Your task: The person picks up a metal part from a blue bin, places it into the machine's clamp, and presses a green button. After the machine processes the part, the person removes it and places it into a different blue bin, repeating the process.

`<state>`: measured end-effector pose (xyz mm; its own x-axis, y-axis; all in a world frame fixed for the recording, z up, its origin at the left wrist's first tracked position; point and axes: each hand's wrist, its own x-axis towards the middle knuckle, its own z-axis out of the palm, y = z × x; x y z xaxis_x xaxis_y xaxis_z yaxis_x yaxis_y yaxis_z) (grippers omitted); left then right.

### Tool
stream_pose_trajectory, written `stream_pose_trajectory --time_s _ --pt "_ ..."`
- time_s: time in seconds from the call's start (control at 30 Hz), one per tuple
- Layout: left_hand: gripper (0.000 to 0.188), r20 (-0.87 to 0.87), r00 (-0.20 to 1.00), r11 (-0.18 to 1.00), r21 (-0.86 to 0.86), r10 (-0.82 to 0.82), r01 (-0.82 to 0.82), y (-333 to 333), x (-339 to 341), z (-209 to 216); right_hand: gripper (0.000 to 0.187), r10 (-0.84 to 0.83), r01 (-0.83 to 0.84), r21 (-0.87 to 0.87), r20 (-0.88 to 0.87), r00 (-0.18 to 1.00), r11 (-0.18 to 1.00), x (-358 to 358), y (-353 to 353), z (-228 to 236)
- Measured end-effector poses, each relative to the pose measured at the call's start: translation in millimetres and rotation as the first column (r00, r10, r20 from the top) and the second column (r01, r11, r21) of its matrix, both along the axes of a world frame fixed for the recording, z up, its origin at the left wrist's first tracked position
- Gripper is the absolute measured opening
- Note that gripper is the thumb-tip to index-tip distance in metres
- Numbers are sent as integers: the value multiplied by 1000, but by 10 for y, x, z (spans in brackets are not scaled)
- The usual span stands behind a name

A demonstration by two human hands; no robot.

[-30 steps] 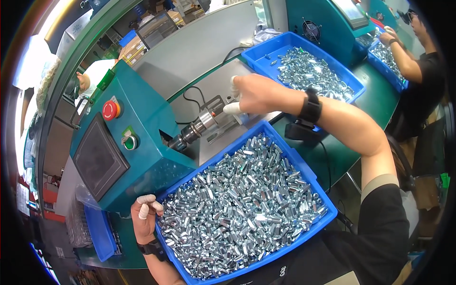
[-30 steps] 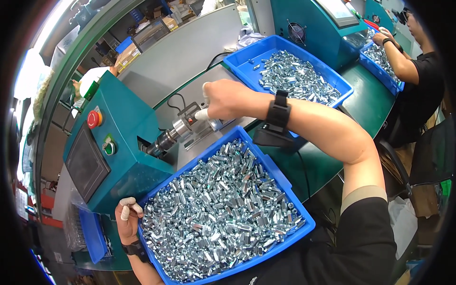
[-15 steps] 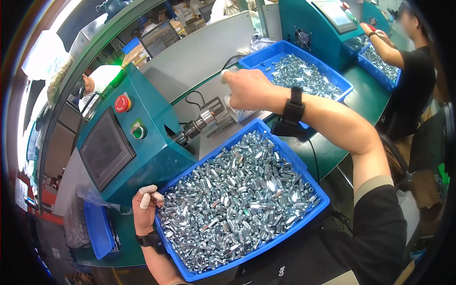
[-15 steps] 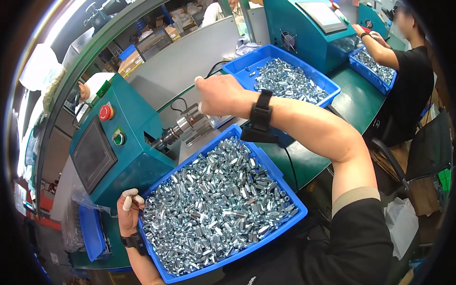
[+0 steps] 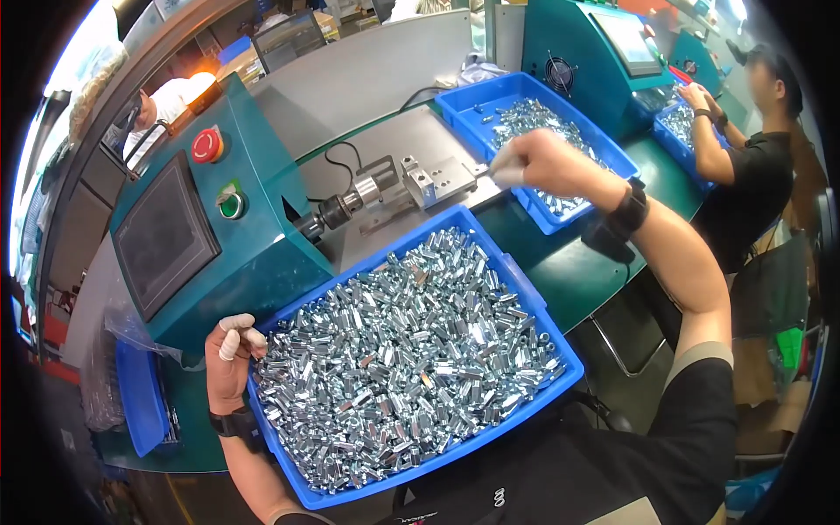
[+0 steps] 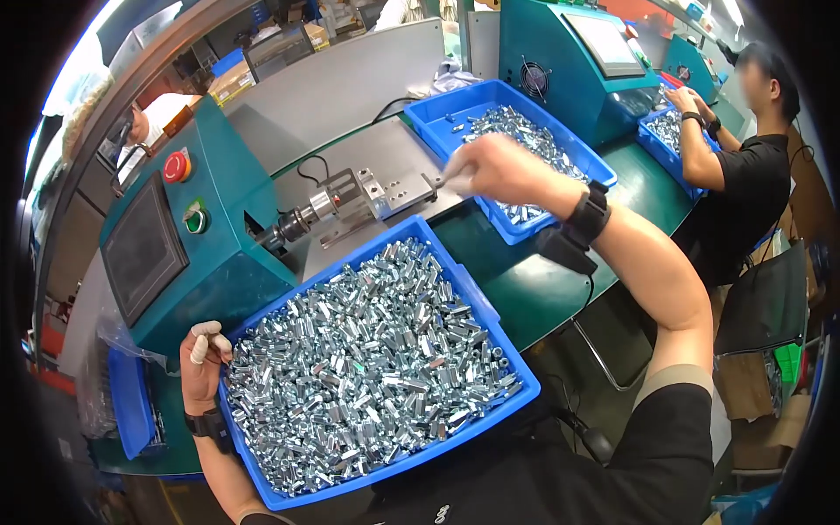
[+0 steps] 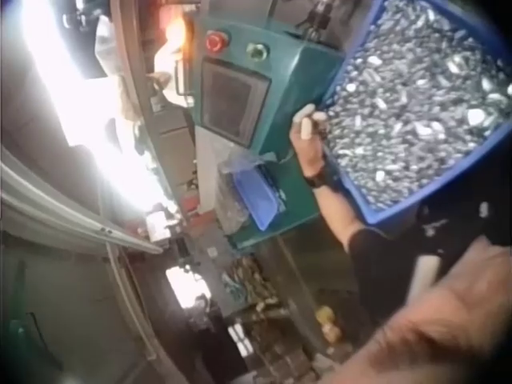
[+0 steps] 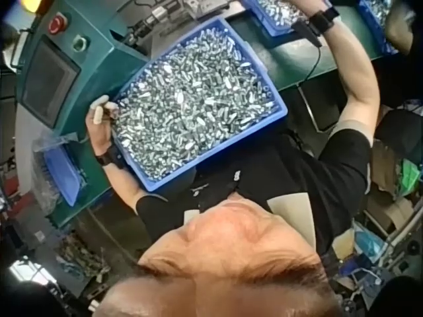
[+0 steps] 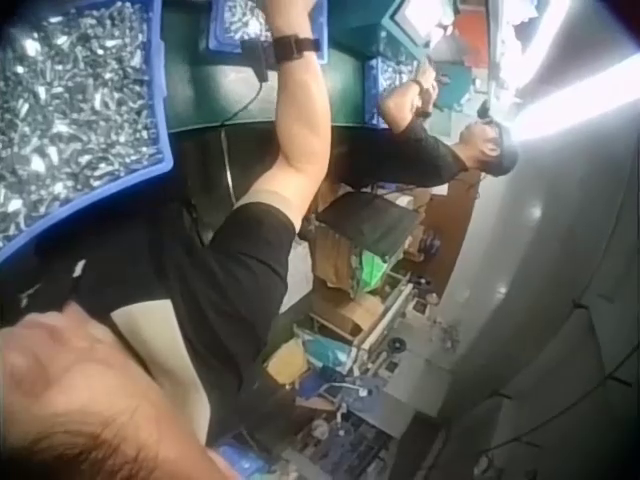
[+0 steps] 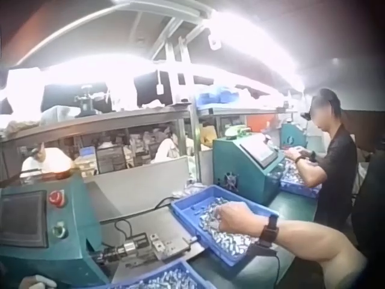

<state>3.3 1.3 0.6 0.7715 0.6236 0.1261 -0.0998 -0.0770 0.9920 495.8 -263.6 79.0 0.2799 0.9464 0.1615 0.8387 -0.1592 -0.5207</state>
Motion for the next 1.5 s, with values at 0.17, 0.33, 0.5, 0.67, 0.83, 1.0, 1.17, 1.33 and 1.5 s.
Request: stream_pose_trajectory --time_s 0.17,0.33,0.5,0.67,0.83,1.0,1.17,1.33,1.5 --pt "38 19 1000 1000 -7 20 -20 -12 56 16 17 547 -544 -71 29 837 836 -654 -16 -218" --pt "39 27 999 1000 -1 19 -19 -21 42 16 17 596 -572 -167 233 768 803 -716 -5 -277" --pt "36 44 999 999 -31 23 -21 -1 12 23 10 600 -560 -218 335 726 799 -810 34 -195" --pt "37 27 999 999 -45 18 -16 29 -18 6 8 575 -576 -102 322 752 811 -718 151 -157" --pt "39 16 1000 999 -36 15 -14 -19 25 37 11 284 -219 349 -147 948 911 -521 507 -153" --pt "41 10 1000 999 -32 19 -18 -23 12 -1 17 33 81 312 -342 939 947 -288 887 -240" --pt "42 -5 1000 999 -33 23 -23 -18 11 17 14 68 44 256 -414 908 966 -279 915 -310" --pt "44 -15 1000 999 -28 15 -15 -6 0 2 13 66 17 270 -297 953 963 -294 960 -277" --pt "44 -13 999 999 -30 31 -32 -4 15 17 14 158 -110 328 -126 979 938 -284 977 -267"
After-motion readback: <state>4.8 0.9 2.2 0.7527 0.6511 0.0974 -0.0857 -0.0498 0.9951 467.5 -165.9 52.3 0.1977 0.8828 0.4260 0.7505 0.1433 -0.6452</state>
